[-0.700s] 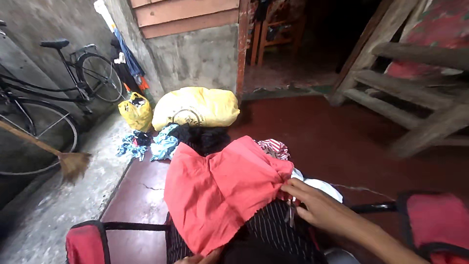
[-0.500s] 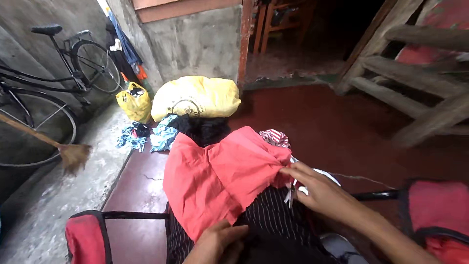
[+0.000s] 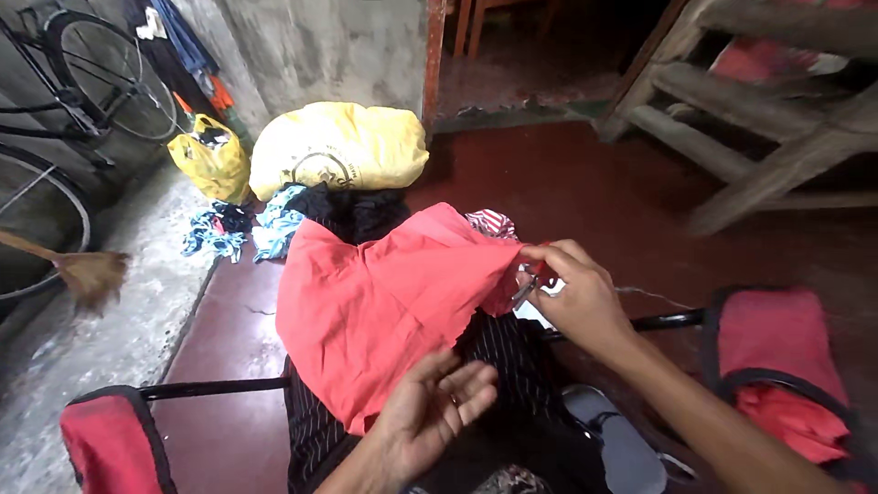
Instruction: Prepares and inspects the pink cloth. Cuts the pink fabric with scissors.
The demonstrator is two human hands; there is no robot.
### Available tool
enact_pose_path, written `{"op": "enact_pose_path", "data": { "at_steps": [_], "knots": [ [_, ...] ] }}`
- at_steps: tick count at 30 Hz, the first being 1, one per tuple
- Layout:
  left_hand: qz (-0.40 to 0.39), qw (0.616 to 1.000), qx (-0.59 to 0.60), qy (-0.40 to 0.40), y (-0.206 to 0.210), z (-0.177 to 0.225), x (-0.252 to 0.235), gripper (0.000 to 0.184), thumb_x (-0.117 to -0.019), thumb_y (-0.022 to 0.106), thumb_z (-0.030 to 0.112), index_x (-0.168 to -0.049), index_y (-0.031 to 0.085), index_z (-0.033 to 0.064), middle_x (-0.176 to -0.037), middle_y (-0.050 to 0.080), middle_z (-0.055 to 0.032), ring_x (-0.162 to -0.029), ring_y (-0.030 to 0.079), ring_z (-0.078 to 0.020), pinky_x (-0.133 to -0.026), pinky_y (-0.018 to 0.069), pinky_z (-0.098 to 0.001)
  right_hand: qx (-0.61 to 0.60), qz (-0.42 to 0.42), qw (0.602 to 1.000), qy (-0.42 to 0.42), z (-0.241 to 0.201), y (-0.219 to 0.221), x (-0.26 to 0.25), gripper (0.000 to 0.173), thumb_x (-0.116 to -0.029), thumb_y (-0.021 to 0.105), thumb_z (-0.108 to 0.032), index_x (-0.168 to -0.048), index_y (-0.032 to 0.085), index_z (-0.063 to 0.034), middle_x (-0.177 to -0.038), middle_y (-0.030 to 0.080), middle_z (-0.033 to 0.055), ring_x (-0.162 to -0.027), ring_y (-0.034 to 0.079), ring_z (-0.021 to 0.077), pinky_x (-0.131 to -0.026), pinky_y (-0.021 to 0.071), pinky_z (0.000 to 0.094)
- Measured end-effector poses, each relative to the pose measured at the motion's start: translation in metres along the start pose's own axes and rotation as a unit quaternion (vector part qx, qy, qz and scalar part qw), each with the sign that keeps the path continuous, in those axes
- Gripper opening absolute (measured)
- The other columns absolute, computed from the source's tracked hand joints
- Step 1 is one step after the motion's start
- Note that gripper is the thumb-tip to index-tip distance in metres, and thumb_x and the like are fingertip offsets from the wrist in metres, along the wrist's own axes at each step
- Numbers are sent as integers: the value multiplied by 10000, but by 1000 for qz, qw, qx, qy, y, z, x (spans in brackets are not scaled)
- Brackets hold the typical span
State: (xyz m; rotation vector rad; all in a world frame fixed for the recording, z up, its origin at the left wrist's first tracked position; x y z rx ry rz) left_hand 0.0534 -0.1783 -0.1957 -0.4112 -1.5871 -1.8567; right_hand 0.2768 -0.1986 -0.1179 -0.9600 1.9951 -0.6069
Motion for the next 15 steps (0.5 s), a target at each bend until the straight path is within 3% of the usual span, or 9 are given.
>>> {"op": "enact_pose_path", "data": {
  "at_steps": [5,7,10,12,15],
  "knots": [
    [71,988,118,69,-16,10,-4,403,-1067,496,330,-1309,507,8,-1158,671,-190,-1010,714,-281,-872,607,-380,13,1,1000,13,1,-2,-1,342,-857,735,-28,-1195,690,-5,-1128,624,165,-896,660,235,-762,586,410],
    [91,987,103,89,-19,14,-9,299,-1053,523,299,-1158,585,25,-1017,700,-146,-903,722,-229,-815,610,-348,18,-28,999,31,8,5,2,369,-832,768,-4,-1194,690,-4,-1131,630,175,-900,664,263,-767,586,453],
    [114,984,87,107,-26,20,-18,165,-1027,577,216,-958,595,68,-775,648,-64,-690,677,-155,-712,611,-296,33,-84,993,71,19,15,9,409,-813,800,5,-1205,687,-7,-1140,632,170,-890,676,271,-771,594,481],
    [114,986,72,103,-26,20,-20,186,-1026,573,193,-877,576,82,-692,602,-34,-614,637,-127,-674,603,-273,44,-124,986,98,22,18,12,412,-809,794,13,-1206,686,-10,-1120,639,170,-905,677,286,-789,592,498],
    [78,991,68,87,-22,19,-17,196,-1035,539,162,-870,588,68,-684,602,-44,-615,641,-139,-700,606,-288,45,-183,973,136,24,15,14,344,-832,807,-42,-1159,701,-41,-1079,643,160,-904,671,292,-790,582,513]
  ]
}}
Point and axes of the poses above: each hand's wrist, its own x-axis away from the middle knuckle, its own y-axis out of the palm, z = x × y, the point moved 7 cm from there along -x, towards the middle knuckle
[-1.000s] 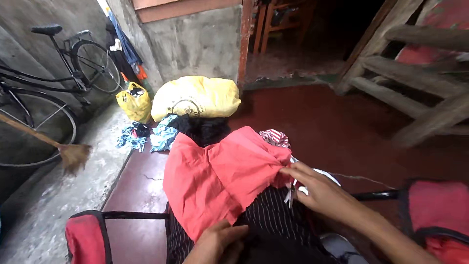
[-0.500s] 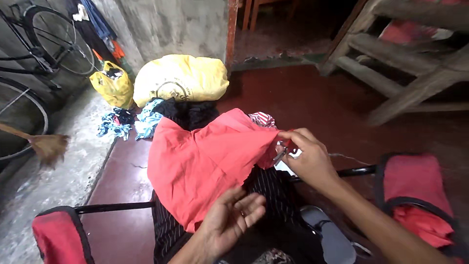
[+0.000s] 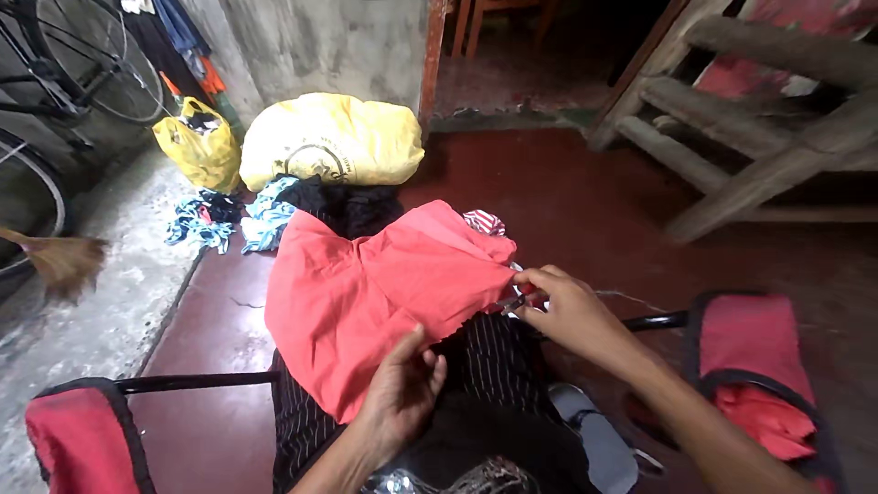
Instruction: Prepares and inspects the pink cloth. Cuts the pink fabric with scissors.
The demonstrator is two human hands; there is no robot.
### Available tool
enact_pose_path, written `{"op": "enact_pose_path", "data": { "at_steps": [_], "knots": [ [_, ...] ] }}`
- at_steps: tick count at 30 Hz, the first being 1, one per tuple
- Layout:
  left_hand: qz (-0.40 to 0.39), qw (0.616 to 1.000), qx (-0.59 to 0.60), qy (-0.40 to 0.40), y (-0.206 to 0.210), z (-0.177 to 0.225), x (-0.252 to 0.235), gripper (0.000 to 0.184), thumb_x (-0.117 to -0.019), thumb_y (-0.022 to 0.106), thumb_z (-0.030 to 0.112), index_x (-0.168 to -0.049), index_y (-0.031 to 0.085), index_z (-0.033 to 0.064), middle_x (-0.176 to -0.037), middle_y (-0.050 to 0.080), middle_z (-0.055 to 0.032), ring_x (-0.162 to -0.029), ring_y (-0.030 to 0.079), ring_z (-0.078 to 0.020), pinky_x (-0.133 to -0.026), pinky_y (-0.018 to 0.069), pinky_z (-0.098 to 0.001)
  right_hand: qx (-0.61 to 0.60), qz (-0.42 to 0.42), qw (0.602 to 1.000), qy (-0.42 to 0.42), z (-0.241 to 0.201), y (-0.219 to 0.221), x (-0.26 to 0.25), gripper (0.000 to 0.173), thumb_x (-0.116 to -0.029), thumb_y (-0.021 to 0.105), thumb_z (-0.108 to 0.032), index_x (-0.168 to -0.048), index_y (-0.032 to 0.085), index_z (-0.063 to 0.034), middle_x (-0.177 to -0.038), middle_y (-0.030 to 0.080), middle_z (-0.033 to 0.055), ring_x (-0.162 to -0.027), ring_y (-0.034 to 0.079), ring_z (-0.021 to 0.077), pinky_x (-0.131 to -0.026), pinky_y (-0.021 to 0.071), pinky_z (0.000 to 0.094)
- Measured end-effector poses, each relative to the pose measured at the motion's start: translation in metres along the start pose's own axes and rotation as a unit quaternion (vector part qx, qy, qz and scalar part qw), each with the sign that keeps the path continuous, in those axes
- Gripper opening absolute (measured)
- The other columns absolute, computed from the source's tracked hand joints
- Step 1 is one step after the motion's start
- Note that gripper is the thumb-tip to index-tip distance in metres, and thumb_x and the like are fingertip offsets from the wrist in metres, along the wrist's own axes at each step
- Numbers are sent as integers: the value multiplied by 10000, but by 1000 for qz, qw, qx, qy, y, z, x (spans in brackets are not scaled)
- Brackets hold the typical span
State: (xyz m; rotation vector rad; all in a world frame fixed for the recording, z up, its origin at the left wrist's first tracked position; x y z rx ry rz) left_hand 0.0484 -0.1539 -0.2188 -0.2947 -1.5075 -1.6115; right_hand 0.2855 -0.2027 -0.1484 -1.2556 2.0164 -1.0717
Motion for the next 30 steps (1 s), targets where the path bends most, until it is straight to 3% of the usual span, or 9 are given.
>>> {"op": "enact_pose_path", "data": {
  "at_steps": [3,5,7,10,13,17,20,24,30],
  "knots": [
    [-39,999,11,1,1,2,3,181,-1036,527,150,-899,598,55,-712,615,-59,-638,653,-149,-730,613,-303,-67,18,998,12,-3,-16,9,353,-866,812,-153,-1195,700,-90,-1097,662,123,-921,682,255,-794,592,498],
    [-51,999,9,14,0,4,6,172,-1031,536,139,-908,612,46,-723,619,-65,-652,652,-156,-747,610,-314,-194,17,980,40,-10,-21,18,425,-881,783,-158,-1284,653,-119,-1133,689,85,-923,703,230,-766,622,447],
    [-48,999,7,25,-1,6,8,171,-1027,543,136,-910,625,43,-731,628,-70,-660,656,-162,-745,610,-321,-395,-25,915,75,-23,-16,31,430,-955,661,-79,-1376,587,-126,-1183,679,115,-986,720,289,-777,650,470],
    [-32,999,4,34,-2,7,10,146,-1032,540,133,-988,623,22,-803,670,-111,-696,687,-176,-729,618,-312,-586,-147,791,99,-45,2,50,445,-998,489,-164,-1440,536,-179,-1245,667,150,-1117,684,331,-873,614,496],
    [-64,997,22,30,-2,9,8,179,-1044,513,133,-1047,627,-5,-898,704,-149,-744,713,-177,-734,620,-282,-633,-234,729,115,-63,18,67,492,-931,640,-107,-1411,544,-147,-1262,673,192,-1147,683,333,-875,623,440],
    [-79,996,26,11,-4,9,4,212,-1051,500,145,-932,623,20,-801,661,-95,-671,674,-136,-680,602,-243,-614,-330,709,111,-71,38,80,507,-881,764,-71,-1343,569,-146,-1177,709,168,-1051,727,282,-751,649,365],
    [-89,996,16,5,-3,8,3,242,-1052,501,146,-881,621,24,-761,641,-78,-675,664,-132,-708,599,-251,-562,-384,727,89,-69,51,85,503,-842,794,-71,-1293,581,-136,-1046,743,137,-879,759,260,-670,651,364],
    [-111,994,-13,0,0,8,5,300,-1077,456,202,-916,633,21,-802,670,-98,-689,681,-149,-695,604,-268,-481,-420,767,63,-59,64,87,484,-824,795,-55,-1244,568,-132,-935,752,90,-770,755,221,-657,645,349],
    [-150,988,27,3,3,8,8,206,-1047,501,125,-1015,654,-10,-944,716,-180,-775,721,-192,-757,613,-284,-409,-454,788,72,-53,71,89,508,-802,826,-121,-1240,570,-137,-858,728,71,-660,720,179,-573,617,322]
  ]
}}
Point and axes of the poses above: each hand's wrist, its own x-axis away from the middle knuckle, its own y-axis out of the palm, z = x × y, the point moved 7 cm from there along -x, towards the middle knuckle
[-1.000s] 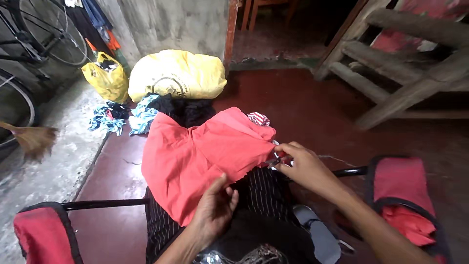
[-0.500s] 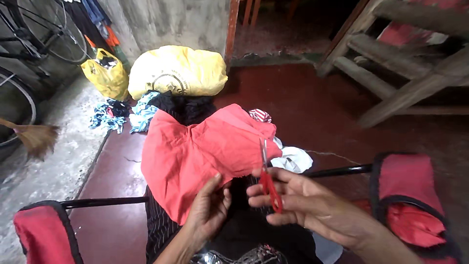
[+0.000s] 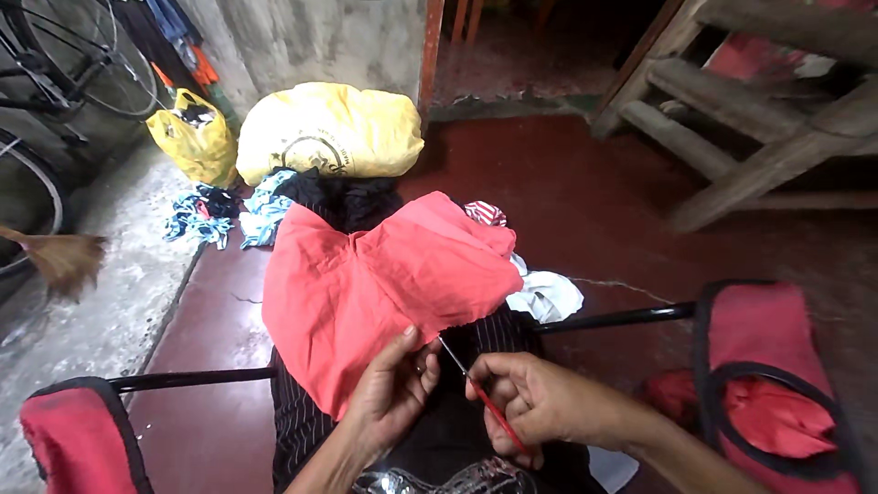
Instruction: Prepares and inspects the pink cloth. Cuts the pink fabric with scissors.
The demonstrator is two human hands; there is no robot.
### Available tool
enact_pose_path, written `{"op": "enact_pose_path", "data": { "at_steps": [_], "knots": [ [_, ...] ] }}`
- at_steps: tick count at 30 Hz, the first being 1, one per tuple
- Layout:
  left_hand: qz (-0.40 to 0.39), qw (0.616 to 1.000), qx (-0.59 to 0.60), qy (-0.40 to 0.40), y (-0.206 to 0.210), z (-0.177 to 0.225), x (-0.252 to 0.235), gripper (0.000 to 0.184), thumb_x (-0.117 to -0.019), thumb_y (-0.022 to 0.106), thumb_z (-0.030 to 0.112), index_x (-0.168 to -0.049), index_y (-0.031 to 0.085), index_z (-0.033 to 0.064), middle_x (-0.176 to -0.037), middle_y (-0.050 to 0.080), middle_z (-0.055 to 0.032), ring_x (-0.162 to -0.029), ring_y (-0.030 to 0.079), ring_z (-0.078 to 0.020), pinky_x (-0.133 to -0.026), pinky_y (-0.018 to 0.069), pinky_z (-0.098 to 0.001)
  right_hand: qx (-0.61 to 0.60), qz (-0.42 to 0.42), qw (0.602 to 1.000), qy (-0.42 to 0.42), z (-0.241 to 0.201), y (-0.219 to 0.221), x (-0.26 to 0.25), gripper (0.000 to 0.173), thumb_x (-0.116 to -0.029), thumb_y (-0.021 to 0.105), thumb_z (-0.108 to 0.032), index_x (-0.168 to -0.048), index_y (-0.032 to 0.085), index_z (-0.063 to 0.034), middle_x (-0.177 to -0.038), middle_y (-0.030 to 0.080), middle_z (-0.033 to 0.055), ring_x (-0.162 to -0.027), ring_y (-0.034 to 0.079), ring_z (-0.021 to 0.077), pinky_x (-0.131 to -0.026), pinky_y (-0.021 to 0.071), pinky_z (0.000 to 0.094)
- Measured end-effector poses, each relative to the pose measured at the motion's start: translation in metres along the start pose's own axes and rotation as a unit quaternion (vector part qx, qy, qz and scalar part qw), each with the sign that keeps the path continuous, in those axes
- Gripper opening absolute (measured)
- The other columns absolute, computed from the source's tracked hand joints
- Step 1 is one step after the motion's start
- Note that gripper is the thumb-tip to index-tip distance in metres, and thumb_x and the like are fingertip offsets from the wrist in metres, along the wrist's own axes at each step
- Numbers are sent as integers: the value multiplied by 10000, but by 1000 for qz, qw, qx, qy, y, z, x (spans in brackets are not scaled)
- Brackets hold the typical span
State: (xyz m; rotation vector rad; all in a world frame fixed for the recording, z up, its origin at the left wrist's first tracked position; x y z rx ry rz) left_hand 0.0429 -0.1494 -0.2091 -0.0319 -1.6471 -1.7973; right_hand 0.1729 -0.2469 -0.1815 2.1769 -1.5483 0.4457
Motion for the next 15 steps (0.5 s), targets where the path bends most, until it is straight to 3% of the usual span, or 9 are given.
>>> {"op": "enact_pose_path", "data": {
  "at_steps": [3,7,15],
  "knots": [
    [-13,1000,3,-10,0,-1,-2,211,-1039,515,139,-1053,656,-17,-994,716,-208,-817,730,-223,-781,616,-310,11,-1,1000,21,2,1,0,496,-824,824,-167,-1243,561,-146,-849,721,59,-620,705,166,-535,605,311],
    [1,1000,-21,-17,-2,-2,-2,238,-1046,518,175,-1119,634,-20,-1052,707,-219,-885,729,-253,-840,608,-352,14,-29,999,14,3,1,0,495,-855,809,-259,-1263,547,-160,-856,708,47,-656,697,147,-573,599,299],
    [27,999,16,-8,-3,-2,-2,181,-1031,540,119,-1061,653,-19,-1003,715,-211,-870,732,-257,-866,607,-355,21,-71,997,6,-2,10,3,471,-891,780,-277,-1276,542,-149,-829,696,38,-656,686,123,-582,589,276]
  ]
}}
Point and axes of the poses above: each hand's wrist, its own x-axis away from the middle knuckle, its own y-axis out of the palm, z = x × y, the point moved 7 cm from there along -x, towards the middle knuckle
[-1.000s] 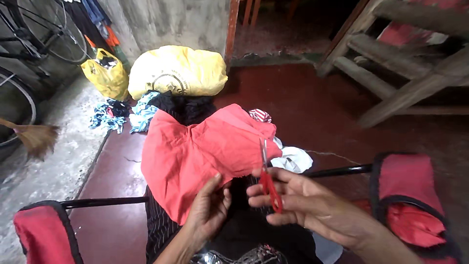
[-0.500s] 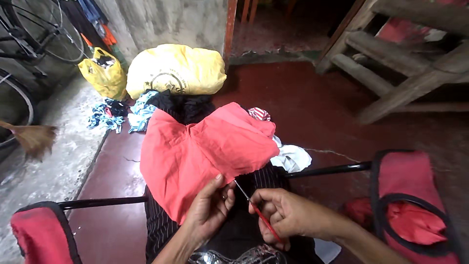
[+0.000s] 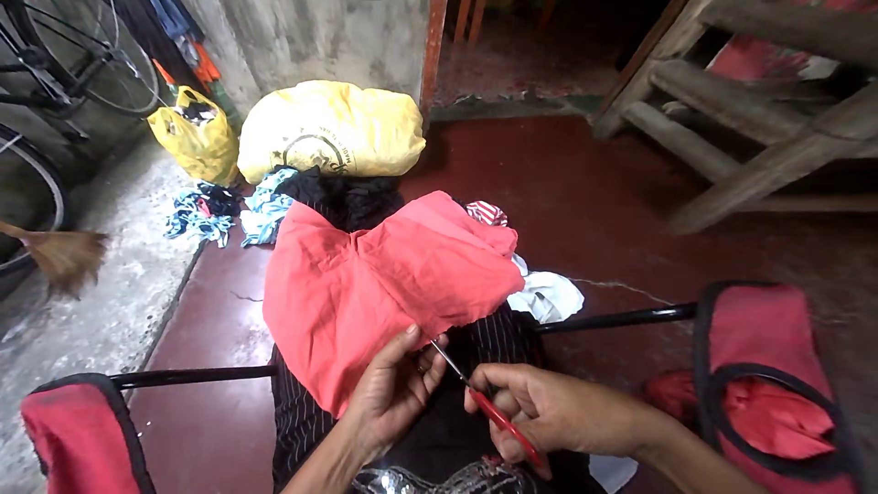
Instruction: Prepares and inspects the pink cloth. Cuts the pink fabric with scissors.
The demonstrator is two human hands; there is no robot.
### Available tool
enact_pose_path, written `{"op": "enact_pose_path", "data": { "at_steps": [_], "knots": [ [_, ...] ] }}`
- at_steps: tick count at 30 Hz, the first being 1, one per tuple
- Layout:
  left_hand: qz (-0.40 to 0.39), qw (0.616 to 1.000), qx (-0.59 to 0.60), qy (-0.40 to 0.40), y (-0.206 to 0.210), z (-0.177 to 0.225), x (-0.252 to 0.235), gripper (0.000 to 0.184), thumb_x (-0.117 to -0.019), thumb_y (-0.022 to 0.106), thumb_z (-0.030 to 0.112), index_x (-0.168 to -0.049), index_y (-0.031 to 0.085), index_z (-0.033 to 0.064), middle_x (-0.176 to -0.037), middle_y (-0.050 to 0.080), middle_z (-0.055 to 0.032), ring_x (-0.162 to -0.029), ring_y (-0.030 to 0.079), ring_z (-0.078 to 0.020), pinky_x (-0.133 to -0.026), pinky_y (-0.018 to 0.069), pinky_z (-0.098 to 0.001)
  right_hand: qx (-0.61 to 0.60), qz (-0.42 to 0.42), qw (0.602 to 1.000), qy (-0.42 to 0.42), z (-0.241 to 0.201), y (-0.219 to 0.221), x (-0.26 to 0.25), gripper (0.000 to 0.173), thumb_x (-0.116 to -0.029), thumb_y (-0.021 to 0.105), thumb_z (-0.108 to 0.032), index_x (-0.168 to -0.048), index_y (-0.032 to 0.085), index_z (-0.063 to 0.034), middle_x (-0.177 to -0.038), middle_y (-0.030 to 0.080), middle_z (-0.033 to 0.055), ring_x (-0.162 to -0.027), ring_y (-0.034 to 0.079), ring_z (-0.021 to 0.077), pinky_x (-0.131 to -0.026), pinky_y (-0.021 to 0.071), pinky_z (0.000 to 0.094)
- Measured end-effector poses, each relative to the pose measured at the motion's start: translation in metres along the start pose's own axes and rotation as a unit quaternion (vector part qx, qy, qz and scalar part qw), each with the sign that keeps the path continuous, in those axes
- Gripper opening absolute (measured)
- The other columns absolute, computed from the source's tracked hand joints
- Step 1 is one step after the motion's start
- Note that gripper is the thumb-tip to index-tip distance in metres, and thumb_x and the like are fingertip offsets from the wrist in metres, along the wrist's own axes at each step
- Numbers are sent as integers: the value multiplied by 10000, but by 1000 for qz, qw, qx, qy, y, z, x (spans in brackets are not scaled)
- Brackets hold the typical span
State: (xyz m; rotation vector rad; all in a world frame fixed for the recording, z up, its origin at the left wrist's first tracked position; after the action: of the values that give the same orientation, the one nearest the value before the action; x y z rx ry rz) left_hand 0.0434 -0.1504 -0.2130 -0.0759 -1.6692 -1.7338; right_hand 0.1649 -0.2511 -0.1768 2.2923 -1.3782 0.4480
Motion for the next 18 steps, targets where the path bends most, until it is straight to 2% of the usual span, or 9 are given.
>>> {"op": "enact_pose_path", "data": {
  "at_steps": [3,5,8,13,18],
  "knots": [
    [1,1000,8,10,0,-1,-2,194,-1033,535,139,-1037,639,-24,-965,720,-207,-846,742,-256,-811,624,-353,1,6,1000,2,1,-1,1,464,-893,775,-295,-1272,547,-155,-831,697,29,-655,685,116,-581,588,269],
    [-17,1000,3,4,0,-1,-2,194,-1025,551,135,-1061,647,-30,-980,707,-198,-858,727,-246,-843,612,-348,-2,7,1000,3,0,-1,2,460,-894,771,-287,-1272,544,-159,-829,697,27,-649,680,110,-579,583,265],
    [-10,1000,-6,23,4,-1,-1,191,-1029,538,139,-1014,647,-18,-930,713,-173,-831,732,-217,-818,616,-321,-2,6,1000,0,0,-1,2,461,-904,760,-289,-1287,532,-171,-843,699,19,-657,680,100,-580,581,258],
    [-27,1000,-6,5,0,1,-3,170,-1024,547,107,-1045,640,-34,-962,689,-188,-846,713,-226,-852,606,-330,-8,28,1000,-9,-3,-2,-3,448,-912,748,-284,-1290,539,-169,-859,696,31,-677,688,125,-584,591,284],
    [-31,1000,2,-2,-1,1,-2,168,-1018,560,96,-1046,648,-44,-959,691,-194,-831,715,-225,-844,610,-325,-11,25,1000,-11,-7,-3,-9,430,-924,723,-254,-1301,534,-164,-884,694,41,-691,687,129,-586,586,281]
  ]
}}
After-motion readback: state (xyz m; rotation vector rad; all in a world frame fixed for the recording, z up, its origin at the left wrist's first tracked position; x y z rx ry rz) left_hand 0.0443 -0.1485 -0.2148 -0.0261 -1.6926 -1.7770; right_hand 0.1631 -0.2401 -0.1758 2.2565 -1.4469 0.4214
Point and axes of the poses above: each hand's wrist, its own x-axis away from the middle knuckle, its own y-axis out of the palm, z = x × y, the point moved 7 cm from there along -x, towards the middle knuckle
